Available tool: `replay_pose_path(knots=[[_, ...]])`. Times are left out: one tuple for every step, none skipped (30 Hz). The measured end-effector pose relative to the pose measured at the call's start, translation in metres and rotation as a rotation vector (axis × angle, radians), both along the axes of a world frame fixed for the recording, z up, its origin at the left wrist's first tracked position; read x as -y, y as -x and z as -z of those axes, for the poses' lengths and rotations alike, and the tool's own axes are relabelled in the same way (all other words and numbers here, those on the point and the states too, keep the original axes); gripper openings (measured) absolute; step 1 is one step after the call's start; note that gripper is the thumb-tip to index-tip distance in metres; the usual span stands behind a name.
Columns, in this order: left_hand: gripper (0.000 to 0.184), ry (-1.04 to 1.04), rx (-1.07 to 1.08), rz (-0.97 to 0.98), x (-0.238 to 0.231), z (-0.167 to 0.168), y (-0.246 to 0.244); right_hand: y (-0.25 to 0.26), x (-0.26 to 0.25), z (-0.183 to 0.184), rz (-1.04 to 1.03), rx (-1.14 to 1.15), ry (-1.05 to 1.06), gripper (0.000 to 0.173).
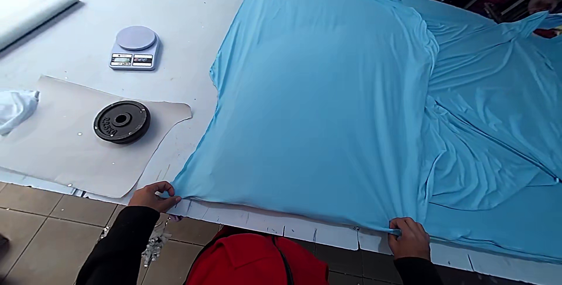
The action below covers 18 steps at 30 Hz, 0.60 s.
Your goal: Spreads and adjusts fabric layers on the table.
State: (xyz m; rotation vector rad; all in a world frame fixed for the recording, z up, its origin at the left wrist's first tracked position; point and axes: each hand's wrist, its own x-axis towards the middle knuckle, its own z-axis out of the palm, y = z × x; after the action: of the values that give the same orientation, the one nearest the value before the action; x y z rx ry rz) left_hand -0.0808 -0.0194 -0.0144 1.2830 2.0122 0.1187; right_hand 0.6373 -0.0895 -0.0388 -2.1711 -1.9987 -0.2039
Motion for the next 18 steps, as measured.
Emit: replay_pose_path(knots=[[0.034, 0.004, -0.052, 0.053, 0.000, -0.004, -0.003, 0.004, 0.000, -0.007, 0.021, 0.016, 0.046, 0.021], [0.037, 0.007, -0.108, 0.109, -0.001, -0.010, -0.008, 0.010, 0.000, -0.015, 0.051, 0.028, 0.102, 0.026], [0.039, -0.014, -0.155, 0.161, -0.001, -0.016, -0.016, 0.017, 0.001, -0.024, 0.087, 0.038, 0.158, 0.030], [0.040, -0.073, -0.176, 0.210, -0.001, -0.021, -0.026, 0.025, 0.002, -0.034, 0.120, 0.042, 0.200, 0.033], [0.039, -0.162, -0.171, 0.264, -0.002, -0.024, -0.038, 0.033, 0.003, -0.042, 0.143, 0.041, 0.221, 0.035], [0.039, -0.267, -0.138, 0.325, -0.003, -0.026, -0.051, 0.042, 0.003, -0.049, 0.156, 0.037, 0.227, 0.038], [0.038, -0.365, -0.094, 0.399, -0.007, -0.025, -0.065, 0.051, 0.004, -0.055, 0.158, 0.028, 0.228, 0.042], [0.038, -0.427, -0.047, 0.472, -0.011, -0.024, -0.078, 0.062, 0.003, -0.062, 0.152, 0.010, 0.230, 0.046], [0.038, -0.452, -0.012, 0.539, -0.015, -0.022, -0.090, 0.074, 0.002, -0.066, 0.129, -0.019, 0.225, 0.048], [0.038, -0.442, 0.015, 0.600, -0.021, -0.019, -0.099, 0.088, -0.001, -0.070, 0.085, -0.064, 0.208, 0.048], [0.038, -0.408, 0.027, 0.662, -0.027, -0.016, -0.106, 0.105, -0.005, -0.070, 0.028, -0.120, 0.181, 0.045], [0.037, -0.370, 0.025, 0.730, -0.032, -0.013, -0.111, 0.124, -0.009, -0.067, -0.034, -0.176, 0.148, 0.040], [0.034, -0.325, 0.023, 0.788, -0.037, -0.010, -0.113, 0.147, -0.012, -0.065, -0.087, -0.251, 0.144, 0.034], [0.031, -0.300, 0.028, 0.839, -0.040, -0.007, -0.115, 0.173, -0.014, -0.063, -0.130, -0.334, 0.177, 0.029], [0.029, -0.291, 0.041, 0.881, -0.043, -0.005, -0.115, 0.201, -0.015, -0.062, -0.169, -0.416, 0.235, 0.025], [0.028, -0.283, 0.056, 0.920, -0.046, -0.005, -0.115, 0.228, -0.016, -0.059, -0.210, -0.499, 0.303, 0.024], [0.028, -0.293, 0.067, 0.953, -0.047, -0.004, -0.115, 0.253, -0.017, -0.056, -0.256, -0.577, 0.375, 0.023], [0.030, -0.322, 0.077, 0.983, -0.047, -0.002, -0.115, 0.276, -0.017, -0.054, -0.310, -0.646, 0.453, 0.024]])
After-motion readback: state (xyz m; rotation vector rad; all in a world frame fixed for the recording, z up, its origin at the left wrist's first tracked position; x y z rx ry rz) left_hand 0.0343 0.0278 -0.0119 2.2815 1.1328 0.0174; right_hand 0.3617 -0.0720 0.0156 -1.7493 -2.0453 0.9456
